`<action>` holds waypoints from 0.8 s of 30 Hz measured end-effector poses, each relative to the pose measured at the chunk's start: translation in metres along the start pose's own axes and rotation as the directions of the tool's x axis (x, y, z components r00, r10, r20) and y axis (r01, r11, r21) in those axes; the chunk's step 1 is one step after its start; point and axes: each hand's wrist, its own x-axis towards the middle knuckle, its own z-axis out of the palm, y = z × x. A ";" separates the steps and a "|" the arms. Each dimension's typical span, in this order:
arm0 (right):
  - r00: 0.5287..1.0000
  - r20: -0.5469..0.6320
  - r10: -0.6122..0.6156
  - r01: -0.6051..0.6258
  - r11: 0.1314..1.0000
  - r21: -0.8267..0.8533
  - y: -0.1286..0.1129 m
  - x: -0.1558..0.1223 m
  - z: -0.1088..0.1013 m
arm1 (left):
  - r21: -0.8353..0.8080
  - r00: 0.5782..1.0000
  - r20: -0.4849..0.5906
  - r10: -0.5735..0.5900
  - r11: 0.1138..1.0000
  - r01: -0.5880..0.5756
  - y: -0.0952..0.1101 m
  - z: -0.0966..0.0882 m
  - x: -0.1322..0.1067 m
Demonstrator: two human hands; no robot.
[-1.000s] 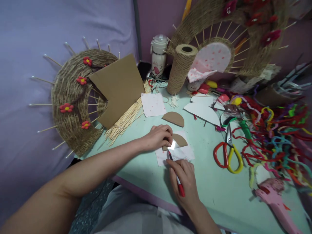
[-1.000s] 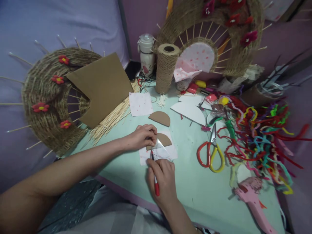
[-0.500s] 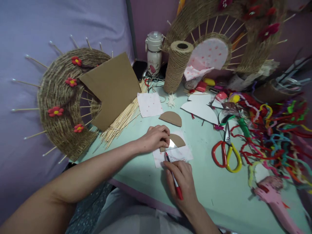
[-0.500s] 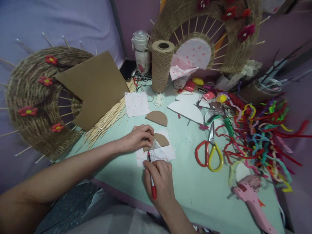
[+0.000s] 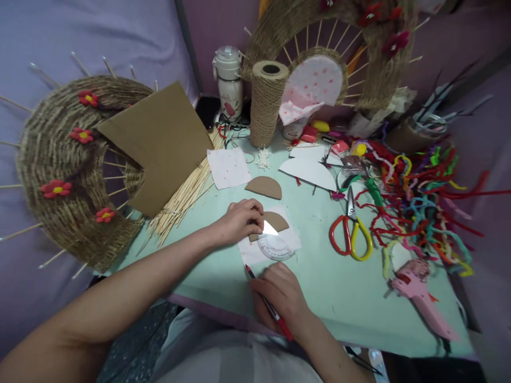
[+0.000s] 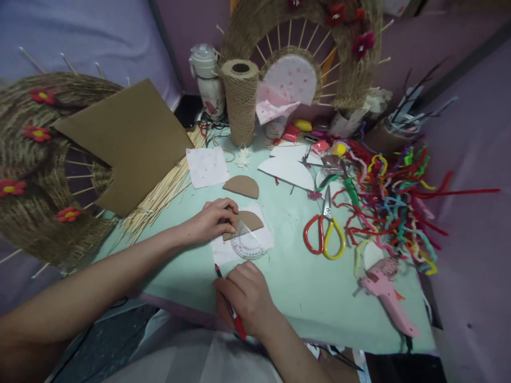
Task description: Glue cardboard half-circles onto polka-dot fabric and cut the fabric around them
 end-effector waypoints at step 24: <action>0.970 -0.079 0.232 -0.233 0.972 -0.007 -0.004 0.011 -0.001 | 0.000 1.000 -0.006 -0.010 1.000 0.010 0.001 0.001 0.000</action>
